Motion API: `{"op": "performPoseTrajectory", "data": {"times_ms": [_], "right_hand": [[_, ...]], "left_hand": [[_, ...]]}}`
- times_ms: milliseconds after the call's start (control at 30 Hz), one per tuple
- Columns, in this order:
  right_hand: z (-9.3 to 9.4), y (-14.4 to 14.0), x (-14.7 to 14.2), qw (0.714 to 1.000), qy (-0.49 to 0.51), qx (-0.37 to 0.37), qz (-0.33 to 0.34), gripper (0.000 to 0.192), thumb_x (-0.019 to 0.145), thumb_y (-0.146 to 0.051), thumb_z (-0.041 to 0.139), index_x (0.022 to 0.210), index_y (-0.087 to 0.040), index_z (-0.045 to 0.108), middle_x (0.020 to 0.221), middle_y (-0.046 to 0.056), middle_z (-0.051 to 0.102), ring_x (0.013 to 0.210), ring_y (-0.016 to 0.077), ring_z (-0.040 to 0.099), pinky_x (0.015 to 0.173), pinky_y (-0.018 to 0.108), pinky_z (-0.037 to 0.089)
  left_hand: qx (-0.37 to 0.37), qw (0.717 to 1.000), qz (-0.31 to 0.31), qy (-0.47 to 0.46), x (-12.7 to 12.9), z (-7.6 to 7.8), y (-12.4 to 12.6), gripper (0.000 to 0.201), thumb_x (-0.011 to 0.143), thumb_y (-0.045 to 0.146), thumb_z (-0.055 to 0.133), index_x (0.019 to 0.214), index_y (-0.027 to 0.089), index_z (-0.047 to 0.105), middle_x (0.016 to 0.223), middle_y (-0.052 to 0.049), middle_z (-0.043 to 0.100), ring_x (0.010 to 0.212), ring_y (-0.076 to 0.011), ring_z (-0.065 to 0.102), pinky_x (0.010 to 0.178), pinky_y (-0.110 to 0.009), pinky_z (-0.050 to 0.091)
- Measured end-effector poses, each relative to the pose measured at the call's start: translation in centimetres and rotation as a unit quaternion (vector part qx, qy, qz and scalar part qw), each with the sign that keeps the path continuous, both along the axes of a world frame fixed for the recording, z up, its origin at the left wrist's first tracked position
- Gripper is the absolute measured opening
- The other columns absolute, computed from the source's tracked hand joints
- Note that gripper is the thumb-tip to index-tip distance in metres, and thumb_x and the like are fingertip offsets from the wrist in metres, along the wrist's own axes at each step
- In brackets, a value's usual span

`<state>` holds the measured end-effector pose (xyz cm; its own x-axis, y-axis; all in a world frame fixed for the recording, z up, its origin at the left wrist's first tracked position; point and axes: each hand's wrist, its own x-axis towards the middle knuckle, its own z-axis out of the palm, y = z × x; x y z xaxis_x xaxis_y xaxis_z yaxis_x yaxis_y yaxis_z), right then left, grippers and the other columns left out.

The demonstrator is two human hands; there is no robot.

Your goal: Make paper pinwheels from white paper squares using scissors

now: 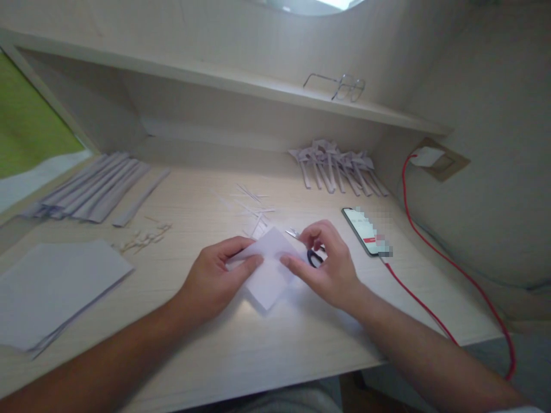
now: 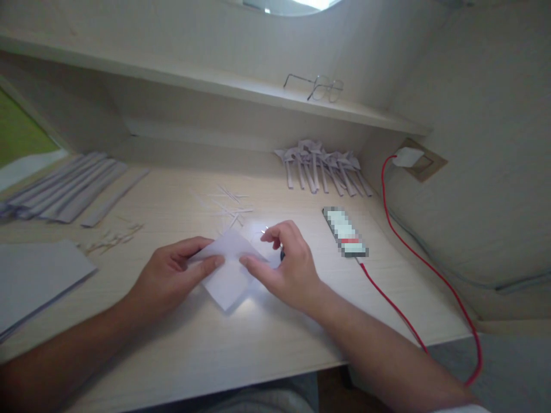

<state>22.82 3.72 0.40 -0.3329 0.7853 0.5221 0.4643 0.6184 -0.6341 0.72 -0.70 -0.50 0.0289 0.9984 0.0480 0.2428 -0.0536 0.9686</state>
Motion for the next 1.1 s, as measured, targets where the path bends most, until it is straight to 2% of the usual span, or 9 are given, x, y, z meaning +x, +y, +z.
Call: {"op": "performPoseTrajectory", "data": {"times_ms": [67, 133, 233, 367, 500, 600, 700, 900, 1100], "right_hand": [[-0.2, 0.1, 0.0, 0.995, -0.035, -0.076, 0.044, 0.021, 0.087, -0.033, 0.074, 0.079, -0.019, 0.061, 0.075, -0.001, 0.058, 0.068, 0.0139, 0.052, 0.062, 0.028, 0.039], [-0.4, 0.1, -0.1, 0.989, -0.071, -0.105, 0.069, 0.032, 0.092, -0.031, 0.067, 0.065, -0.019, 0.055, 0.061, -0.004, 0.051, 0.058, 0.0114, 0.045, 0.056, 0.027, 0.033], [-0.8, -0.1, -0.3, 0.994, -0.083, -0.048, 0.048, 0.033, 0.092, -0.028, 0.066, 0.063, -0.018, 0.053, 0.060, -0.004, 0.050, 0.057, 0.0109, 0.044, 0.057, 0.028, 0.032], [-0.9, -0.6, -0.6, 0.995, -0.083, 0.022, 0.051, 0.027, 0.091, -0.028, 0.067, 0.069, -0.019, 0.055, 0.064, -0.002, 0.054, 0.059, 0.0119, 0.047, 0.060, 0.028, 0.034], [-0.7, -1.0, -0.9, 0.990, -0.100, 0.048, 0.089, 0.029, 0.088, -0.025, 0.066, 0.065, -0.020, 0.049, 0.064, -0.001, 0.051, 0.061, 0.0134, 0.048, 0.059, 0.029, 0.034], [-0.6, -1.3, -1.0, 0.985, -0.116, 0.065, 0.112, 0.023, 0.089, -0.023, 0.062, 0.068, -0.020, 0.053, 0.067, 0.001, 0.056, 0.065, 0.0155, 0.052, 0.062, 0.030, 0.037], [-0.5, -1.5, -0.8, 0.988, -0.102, 0.061, 0.096, 0.023, 0.091, -0.024, 0.062, 0.069, -0.020, 0.055, 0.068, 0.001, 0.057, 0.064, 0.0154, 0.052, 0.062, 0.031, 0.038], [-0.1, -0.6, 0.1, 0.995, 0.003, -0.096, 0.029, 0.019, 0.092, -0.030, 0.065, 0.078, -0.018, 0.067, 0.069, 0.000, 0.063, 0.064, 0.0149, 0.055, 0.060, 0.028, 0.040], [0.4, 0.2, 0.5, 0.976, -0.022, -0.189, 0.105, 0.022, 0.088, -0.028, 0.068, 0.069, -0.016, 0.066, 0.065, -0.002, 0.059, 0.062, 0.0124, 0.051, 0.057, 0.025, 0.038]], "left_hand": [[0.006, 1.000, -0.006, 0.004, 0.2, -0.1, -0.1, 0.021, 0.088, 0.033, 0.069, 0.102, 0.021, 0.077, 0.093, -0.002, 0.076, 0.082, -0.0198, 0.068, 0.072, -0.027, 0.050], [0.009, 1.000, -0.004, 0.023, 0.3, -0.3, -0.1, 0.021, 0.088, 0.033, 0.069, 0.103, 0.021, 0.077, 0.093, -0.001, 0.076, 0.082, -0.0191, 0.067, 0.072, -0.027, 0.049], [0.002, 0.995, 0.002, 0.100, 0.2, -0.7, -0.1, 0.018, 0.087, 0.035, 0.069, 0.091, 0.020, 0.076, 0.080, 0.000, 0.073, 0.072, -0.0179, 0.064, 0.064, -0.026, 0.045], [-0.009, 0.984, 0.012, 0.177, 0.3, -1.1, -0.2, 0.032, 0.089, 0.043, 0.065, 0.071, 0.017, 0.070, 0.063, 0.001, 0.062, 0.061, -0.0162, 0.056, 0.055, -0.027, 0.036], [0.007, 0.989, -0.006, 0.147, 0.7, -1.1, -0.6, 0.030, 0.091, 0.041, 0.062, 0.078, 0.016, 0.072, 0.068, 0.000, 0.065, 0.064, -0.0161, 0.057, 0.058, -0.026, 0.038], [0.025, 0.991, -0.016, 0.128, 0.9, -1.2, -0.9, 0.029, 0.092, 0.038, 0.060, 0.077, 0.016, 0.072, 0.068, 0.001, 0.063, 0.064, -0.0151, 0.054, 0.058, -0.026, 0.038], [0.018, 0.993, -0.011, 0.118, 0.9, -1.2, -1.0, 0.030, 0.092, 0.039, 0.062, 0.076, 0.015, 0.072, 0.068, 0.000, 0.063, 0.065, -0.0155, 0.055, 0.059, -0.026, 0.038], [-0.057, 0.997, -0.045, -0.011, 0.5, -0.2, -0.8, 0.031, 0.090, 0.044, 0.065, 0.092, 0.015, 0.077, 0.084, -0.005, 0.074, 0.074, -0.0199, 0.063, 0.065, -0.028, 0.047], [-0.042, 0.991, -0.099, -0.073, -0.4, -0.1, 0.0, 0.027, 0.088, 0.040, 0.069, 0.093, 0.014, 0.075, 0.089, -0.006, 0.075, 0.078, -0.0199, 0.066, 0.069, -0.028, 0.048]]}}
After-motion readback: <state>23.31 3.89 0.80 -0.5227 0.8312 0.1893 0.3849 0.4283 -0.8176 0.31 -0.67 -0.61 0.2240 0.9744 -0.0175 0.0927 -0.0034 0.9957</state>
